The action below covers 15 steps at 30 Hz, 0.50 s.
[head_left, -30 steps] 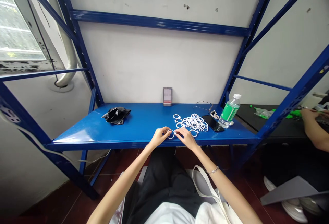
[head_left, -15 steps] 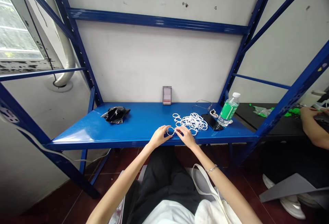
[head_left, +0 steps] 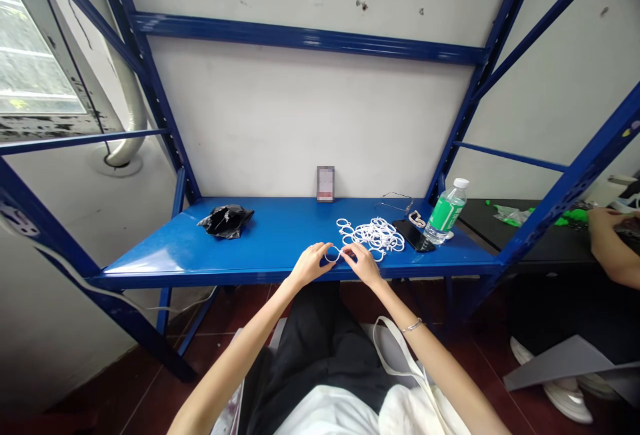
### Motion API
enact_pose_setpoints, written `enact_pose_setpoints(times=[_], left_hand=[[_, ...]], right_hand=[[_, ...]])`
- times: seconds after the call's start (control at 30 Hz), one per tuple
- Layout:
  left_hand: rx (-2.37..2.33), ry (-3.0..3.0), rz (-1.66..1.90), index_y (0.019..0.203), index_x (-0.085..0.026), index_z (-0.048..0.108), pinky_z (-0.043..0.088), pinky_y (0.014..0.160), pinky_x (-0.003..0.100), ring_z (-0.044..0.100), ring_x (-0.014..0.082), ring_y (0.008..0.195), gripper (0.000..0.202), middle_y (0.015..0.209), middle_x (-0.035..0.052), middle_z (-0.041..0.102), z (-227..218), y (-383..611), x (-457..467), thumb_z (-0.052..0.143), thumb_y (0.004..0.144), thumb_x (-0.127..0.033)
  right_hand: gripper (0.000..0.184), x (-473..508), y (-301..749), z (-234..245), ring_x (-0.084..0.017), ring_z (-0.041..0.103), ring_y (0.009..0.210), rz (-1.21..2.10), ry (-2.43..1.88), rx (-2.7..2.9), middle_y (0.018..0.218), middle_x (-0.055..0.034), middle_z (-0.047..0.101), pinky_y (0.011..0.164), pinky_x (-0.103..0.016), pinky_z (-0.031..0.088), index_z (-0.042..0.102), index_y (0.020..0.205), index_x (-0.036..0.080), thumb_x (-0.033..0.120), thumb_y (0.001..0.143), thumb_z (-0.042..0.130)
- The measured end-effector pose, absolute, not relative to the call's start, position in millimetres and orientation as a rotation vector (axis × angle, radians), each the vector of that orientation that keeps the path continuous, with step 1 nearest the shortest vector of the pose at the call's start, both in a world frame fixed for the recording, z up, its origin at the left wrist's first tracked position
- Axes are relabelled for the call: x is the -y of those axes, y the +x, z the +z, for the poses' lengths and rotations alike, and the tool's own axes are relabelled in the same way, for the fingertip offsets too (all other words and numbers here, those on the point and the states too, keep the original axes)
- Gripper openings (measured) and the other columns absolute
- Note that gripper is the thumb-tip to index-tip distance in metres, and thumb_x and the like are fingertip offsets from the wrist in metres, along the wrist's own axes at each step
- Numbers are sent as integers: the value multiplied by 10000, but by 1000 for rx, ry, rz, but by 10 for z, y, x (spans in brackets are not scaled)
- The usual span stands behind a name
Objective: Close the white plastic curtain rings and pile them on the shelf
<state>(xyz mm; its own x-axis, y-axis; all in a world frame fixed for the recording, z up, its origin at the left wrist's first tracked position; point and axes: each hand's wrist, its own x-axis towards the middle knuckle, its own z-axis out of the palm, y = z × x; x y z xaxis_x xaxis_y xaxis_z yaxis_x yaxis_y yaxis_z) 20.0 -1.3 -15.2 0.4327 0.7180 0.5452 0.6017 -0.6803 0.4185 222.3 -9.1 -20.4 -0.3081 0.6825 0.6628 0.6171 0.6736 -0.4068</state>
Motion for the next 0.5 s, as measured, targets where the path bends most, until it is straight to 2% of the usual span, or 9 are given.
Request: enact_pose_setpoints(times=[0.5], left_hand=[[-1186,2549,1096,1297,-220,483,474,810,360,610,230,865,491,984,74,627,-253,190,-36,577,846,-389]], right_hand=[[193,99,2210,-219,-219,624,826,28,-977,2010,835,-53,652,735,-360,525,604,851,229,316,946,461]])
